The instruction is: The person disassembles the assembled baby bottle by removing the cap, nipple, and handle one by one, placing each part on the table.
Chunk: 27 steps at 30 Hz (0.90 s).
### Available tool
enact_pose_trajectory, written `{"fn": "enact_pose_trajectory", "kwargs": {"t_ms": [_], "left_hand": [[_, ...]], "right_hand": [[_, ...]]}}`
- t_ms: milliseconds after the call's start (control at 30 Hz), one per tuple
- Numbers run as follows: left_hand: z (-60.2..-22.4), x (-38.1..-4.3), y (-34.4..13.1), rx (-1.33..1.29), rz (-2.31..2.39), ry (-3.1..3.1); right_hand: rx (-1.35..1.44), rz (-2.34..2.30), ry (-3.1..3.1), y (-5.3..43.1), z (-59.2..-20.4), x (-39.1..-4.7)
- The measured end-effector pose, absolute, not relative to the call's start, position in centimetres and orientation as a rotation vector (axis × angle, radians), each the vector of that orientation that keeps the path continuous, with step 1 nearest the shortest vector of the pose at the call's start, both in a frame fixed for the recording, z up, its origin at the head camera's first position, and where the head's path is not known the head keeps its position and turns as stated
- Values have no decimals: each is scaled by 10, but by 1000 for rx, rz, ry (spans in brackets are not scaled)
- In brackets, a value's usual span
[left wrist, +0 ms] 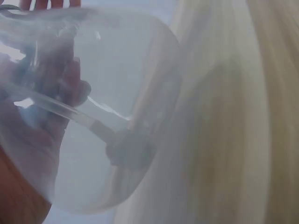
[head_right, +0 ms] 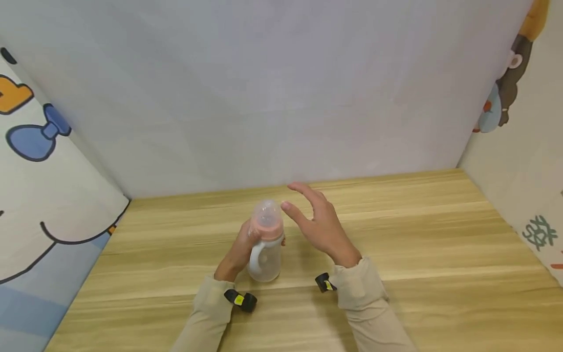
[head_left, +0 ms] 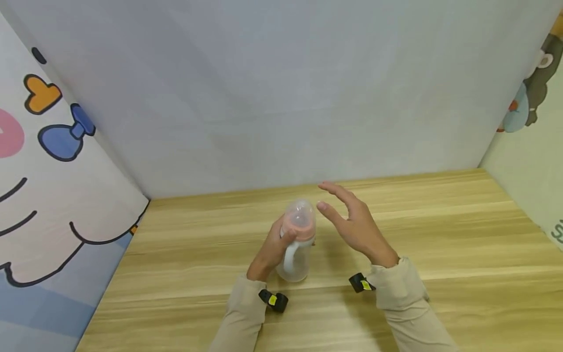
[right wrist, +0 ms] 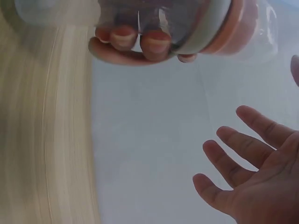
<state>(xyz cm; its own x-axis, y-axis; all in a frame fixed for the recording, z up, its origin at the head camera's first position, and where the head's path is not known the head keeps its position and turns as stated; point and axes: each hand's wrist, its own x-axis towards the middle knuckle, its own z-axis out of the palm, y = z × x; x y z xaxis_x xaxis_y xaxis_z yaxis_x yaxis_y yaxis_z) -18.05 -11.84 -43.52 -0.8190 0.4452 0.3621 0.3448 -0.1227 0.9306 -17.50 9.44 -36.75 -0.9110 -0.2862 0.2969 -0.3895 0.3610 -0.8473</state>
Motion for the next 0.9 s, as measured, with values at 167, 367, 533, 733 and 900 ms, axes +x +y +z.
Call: {"fn": "enact_pose_trajectory", "kwargs": {"t_ms": [167, 367, 533, 733, 900], "left_hand": [[-431, -175, -119, 918, 2167, 2009], [-420, -172, -115, 953, 2196, 1910], [-410, -170, -108, 1085, 2148, 1842], [-401, -165, -103, 1065, 2151, 1775], [-399, -164, -101, 1055, 2169, 1762]], "right_hand": [[717, 1739, -2423, 86, -366, -171], [808, 1945, -2265, 79, -360, -167], [837, 2071, -2142, 74, -356, -160], [864, 2102, -2027, 67, -356, -157], [866, 2093, -2003, 63, -355, -157]]}}
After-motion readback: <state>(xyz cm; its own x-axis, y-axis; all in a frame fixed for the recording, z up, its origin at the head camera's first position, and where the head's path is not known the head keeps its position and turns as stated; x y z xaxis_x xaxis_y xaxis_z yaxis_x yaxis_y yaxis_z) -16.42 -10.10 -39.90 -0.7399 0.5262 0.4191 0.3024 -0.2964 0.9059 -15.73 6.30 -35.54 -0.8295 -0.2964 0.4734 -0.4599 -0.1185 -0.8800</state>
